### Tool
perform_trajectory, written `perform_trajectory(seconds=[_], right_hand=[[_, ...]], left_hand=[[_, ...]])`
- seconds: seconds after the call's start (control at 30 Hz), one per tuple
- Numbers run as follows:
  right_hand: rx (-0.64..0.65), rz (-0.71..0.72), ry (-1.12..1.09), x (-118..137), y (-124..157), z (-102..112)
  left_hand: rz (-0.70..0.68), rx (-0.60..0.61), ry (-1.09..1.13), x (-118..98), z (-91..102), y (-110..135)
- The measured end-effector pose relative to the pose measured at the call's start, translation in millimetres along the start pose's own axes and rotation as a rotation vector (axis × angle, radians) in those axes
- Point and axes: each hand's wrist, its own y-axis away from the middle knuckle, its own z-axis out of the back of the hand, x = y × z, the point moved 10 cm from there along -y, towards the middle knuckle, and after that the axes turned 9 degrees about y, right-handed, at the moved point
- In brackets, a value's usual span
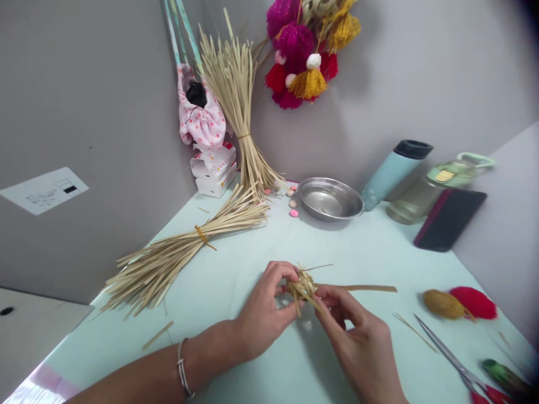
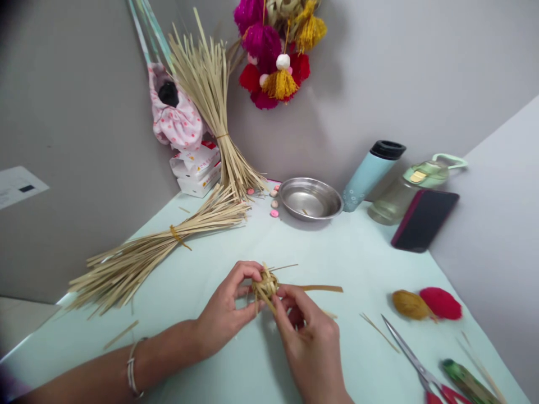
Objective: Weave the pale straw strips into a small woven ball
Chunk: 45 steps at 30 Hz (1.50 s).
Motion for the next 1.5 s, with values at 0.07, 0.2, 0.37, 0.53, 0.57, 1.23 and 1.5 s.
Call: perform_trajectory(seconds=[0.07,0.2,0.37,0.53,0.57,1.23,1.5], right_hand=[[0.021,-0.014,-0.049,3,0,-2],[0.013,0.152,-0.036,22,2,-2],[0.038,0.434,0.054,47,12,-4],[-0.046,0.255,-0.039,27,10,4],[-0.053,0.213,-0.052,22,9,4],[0.060,0.151,-0.130,6,-3,-8],[0.077,0.110,-0.173,7,-4,-9]], left_hand=[[0.030,-0.025,0.055,2,2.1,-1],[0.169,-0.045,0.266,11,1.4,-4],[0.323,-0.097,0.443,23,5.6,-4],[0.398,-0.115,0.700,28,6.0,-6],[0.400,-0.114,0.730,28,6.0,-6],[0.439,0.003,0.708,30,-12.8,1],[0.438,-0.022,0.637,29,-10.7,1]])
